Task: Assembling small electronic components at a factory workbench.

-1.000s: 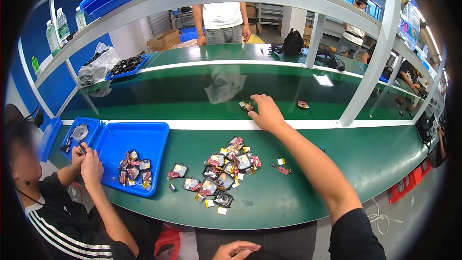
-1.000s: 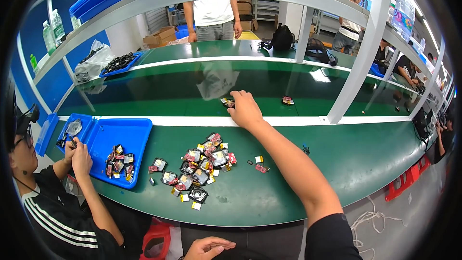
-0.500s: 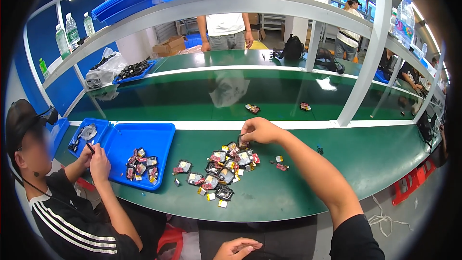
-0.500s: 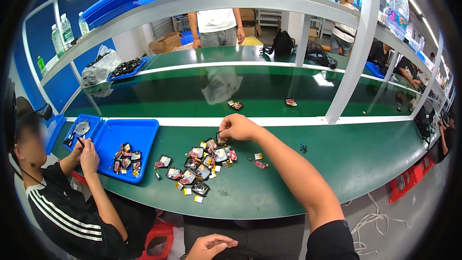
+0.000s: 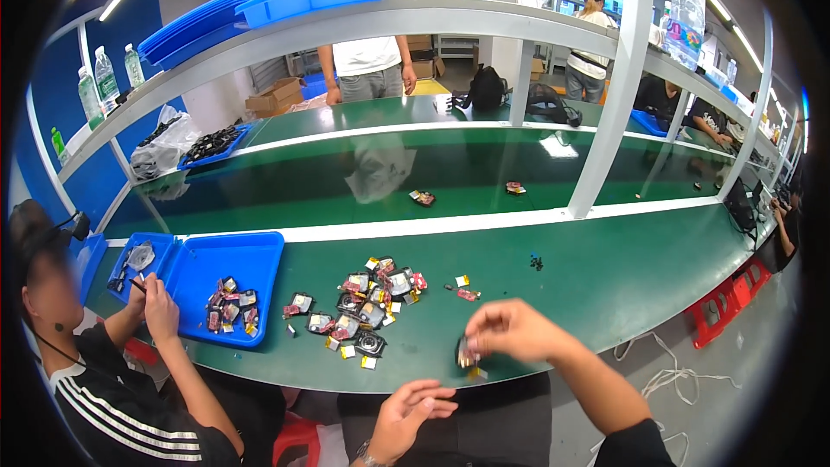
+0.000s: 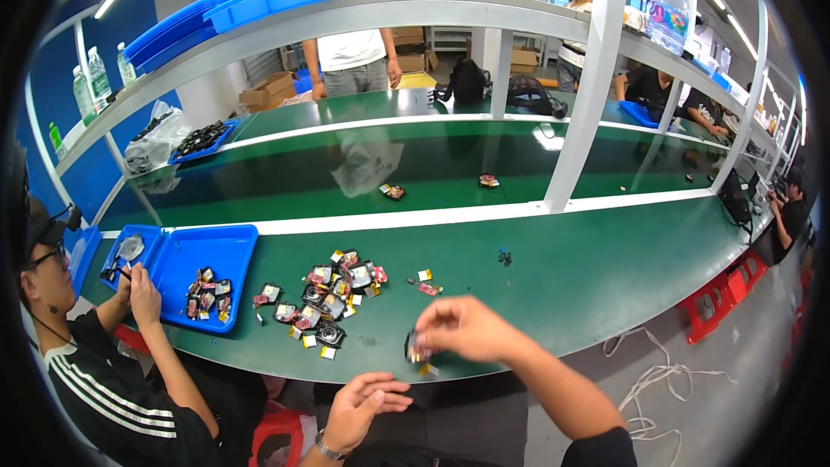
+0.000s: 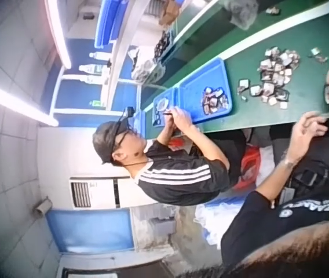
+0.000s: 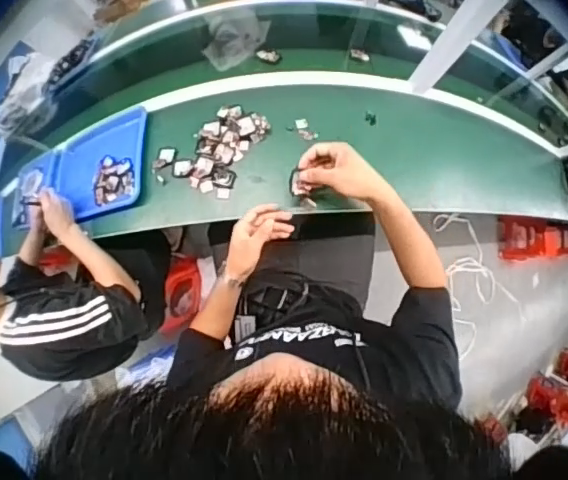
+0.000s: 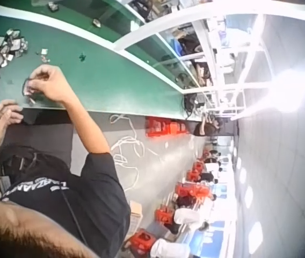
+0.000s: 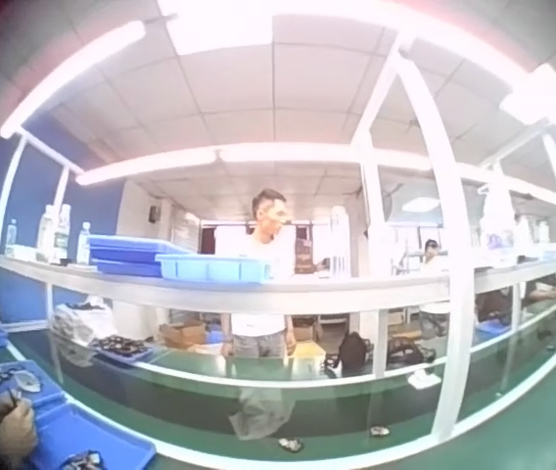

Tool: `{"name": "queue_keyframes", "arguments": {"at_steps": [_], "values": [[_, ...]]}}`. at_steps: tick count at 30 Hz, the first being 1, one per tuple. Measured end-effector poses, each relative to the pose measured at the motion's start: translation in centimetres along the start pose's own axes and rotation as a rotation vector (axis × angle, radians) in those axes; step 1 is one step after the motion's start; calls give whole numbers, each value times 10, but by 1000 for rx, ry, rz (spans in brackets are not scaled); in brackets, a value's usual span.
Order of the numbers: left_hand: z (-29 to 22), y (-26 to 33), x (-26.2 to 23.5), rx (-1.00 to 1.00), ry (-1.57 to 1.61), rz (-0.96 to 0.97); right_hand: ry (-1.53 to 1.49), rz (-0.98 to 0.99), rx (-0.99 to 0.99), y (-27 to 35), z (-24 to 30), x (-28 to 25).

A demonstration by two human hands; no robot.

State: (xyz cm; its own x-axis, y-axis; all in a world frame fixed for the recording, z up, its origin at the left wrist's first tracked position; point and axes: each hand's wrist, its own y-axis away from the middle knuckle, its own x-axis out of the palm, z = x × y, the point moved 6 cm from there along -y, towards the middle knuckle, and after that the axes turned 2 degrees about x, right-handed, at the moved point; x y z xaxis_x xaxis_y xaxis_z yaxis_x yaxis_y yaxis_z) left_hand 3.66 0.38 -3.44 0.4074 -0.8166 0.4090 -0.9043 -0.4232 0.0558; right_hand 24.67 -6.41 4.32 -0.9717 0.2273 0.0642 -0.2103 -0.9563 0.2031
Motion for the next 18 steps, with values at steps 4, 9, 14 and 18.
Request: {"name": "queue_keyframes", "arguments": {"at_steps": [4,9,14,18], "values": [[5,-22,22,-82,61,56,121,-124,-23,31,-23,33],[-4,-21,27,-53,139,45,384,-357,-248,50,-6,36],[-5,-17,20,44,230,-18,534,-432,-334,63,-3,50],[-4,-17,22,12,239,-50,781,-527,-501,70,-6,58]]}}
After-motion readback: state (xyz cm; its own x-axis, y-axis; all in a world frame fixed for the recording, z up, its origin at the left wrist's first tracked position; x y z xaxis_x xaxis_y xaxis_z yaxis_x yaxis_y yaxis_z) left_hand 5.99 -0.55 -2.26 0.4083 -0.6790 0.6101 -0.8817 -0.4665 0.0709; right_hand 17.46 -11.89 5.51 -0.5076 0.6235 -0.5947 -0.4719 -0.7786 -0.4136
